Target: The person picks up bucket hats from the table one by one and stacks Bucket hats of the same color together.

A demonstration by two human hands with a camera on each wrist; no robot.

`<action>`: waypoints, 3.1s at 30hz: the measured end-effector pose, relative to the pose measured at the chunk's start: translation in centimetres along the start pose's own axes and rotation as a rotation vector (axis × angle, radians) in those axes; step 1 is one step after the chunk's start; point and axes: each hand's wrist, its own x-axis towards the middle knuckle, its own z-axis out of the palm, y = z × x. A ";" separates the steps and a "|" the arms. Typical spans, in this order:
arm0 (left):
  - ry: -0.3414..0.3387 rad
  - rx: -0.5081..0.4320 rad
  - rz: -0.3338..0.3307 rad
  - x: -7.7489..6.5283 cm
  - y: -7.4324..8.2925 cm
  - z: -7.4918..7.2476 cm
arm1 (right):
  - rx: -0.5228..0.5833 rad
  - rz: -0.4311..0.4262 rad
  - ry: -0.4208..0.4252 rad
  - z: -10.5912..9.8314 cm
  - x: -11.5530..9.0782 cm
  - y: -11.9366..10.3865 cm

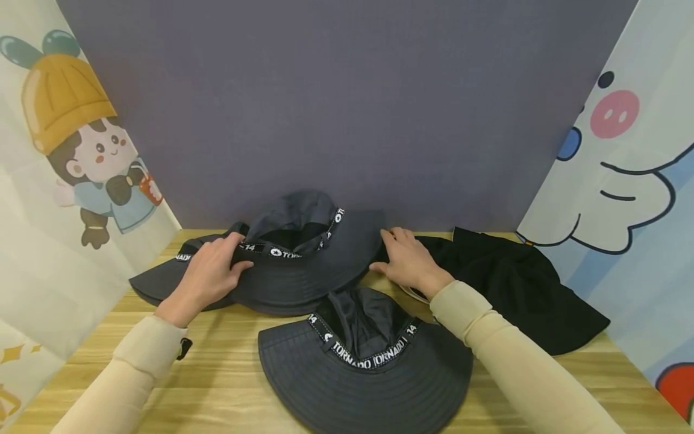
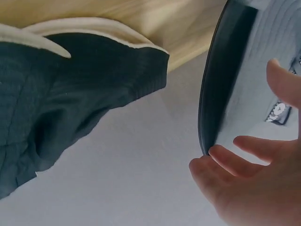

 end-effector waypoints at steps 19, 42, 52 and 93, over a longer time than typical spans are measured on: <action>0.110 0.020 0.135 0.9 1.4 -0.6 | -0.125 -0.045 0.117 -2.3 0.9 -0.1; 0.186 0.030 0.200 1.9 2.6 -1.2 | -0.119 -0.134 0.276 -3.4 0.3 0.7; 0.281 0.032 0.188 2.6 3.0 -1.5 | -0.109 -0.179 0.358 -4.1 0.1 1.0; 0.394 -0.077 0.137 5.1 5.1 -3.3 | 0.042 -0.053 0.379 -7.6 -2.0 1.3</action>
